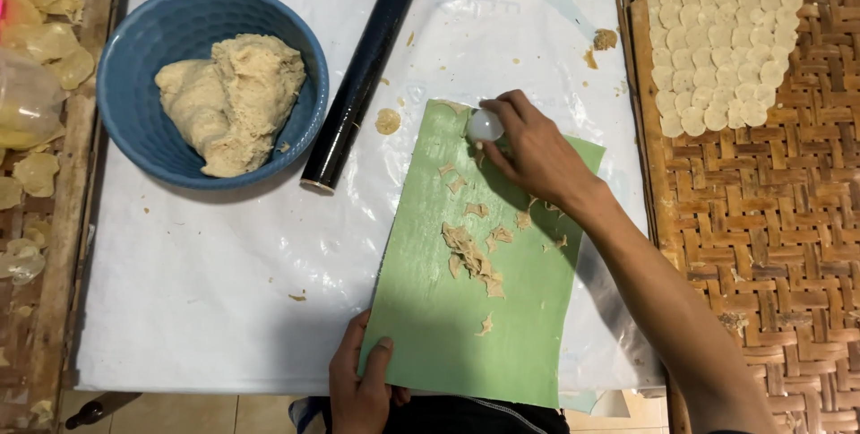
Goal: Flattening and shaping dough on a leaf using a circular cutter and a rolling pin.
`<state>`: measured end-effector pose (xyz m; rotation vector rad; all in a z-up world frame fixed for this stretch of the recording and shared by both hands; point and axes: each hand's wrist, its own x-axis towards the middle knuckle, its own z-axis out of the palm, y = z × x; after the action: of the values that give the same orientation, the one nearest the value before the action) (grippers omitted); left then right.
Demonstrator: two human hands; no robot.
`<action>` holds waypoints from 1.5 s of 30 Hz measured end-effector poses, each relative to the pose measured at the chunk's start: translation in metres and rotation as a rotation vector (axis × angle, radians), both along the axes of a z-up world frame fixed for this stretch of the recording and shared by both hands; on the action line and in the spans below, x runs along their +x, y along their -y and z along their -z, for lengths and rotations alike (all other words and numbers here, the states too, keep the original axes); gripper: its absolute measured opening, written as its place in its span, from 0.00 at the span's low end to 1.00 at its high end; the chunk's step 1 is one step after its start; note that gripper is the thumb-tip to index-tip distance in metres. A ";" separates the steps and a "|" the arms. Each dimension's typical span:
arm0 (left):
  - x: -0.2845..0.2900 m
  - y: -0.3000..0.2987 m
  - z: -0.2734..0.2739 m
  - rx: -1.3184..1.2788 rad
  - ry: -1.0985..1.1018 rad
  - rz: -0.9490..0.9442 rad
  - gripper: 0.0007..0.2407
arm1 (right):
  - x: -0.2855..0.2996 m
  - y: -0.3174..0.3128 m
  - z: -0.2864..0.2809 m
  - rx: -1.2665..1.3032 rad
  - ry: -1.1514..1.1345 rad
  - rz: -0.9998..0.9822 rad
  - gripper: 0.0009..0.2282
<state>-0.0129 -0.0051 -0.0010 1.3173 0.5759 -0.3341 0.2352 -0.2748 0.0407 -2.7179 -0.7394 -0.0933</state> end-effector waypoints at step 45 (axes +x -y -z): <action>0.008 0.000 -0.008 0.033 0.029 0.063 0.17 | -0.025 0.018 0.002 -0.058 -0.049 -0.047 0.20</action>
<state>-0.0050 -0.0049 0.0065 1.3717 0.5184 -0.3581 0.2103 -0.2925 0.0383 -2.7444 -0.8030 0.0058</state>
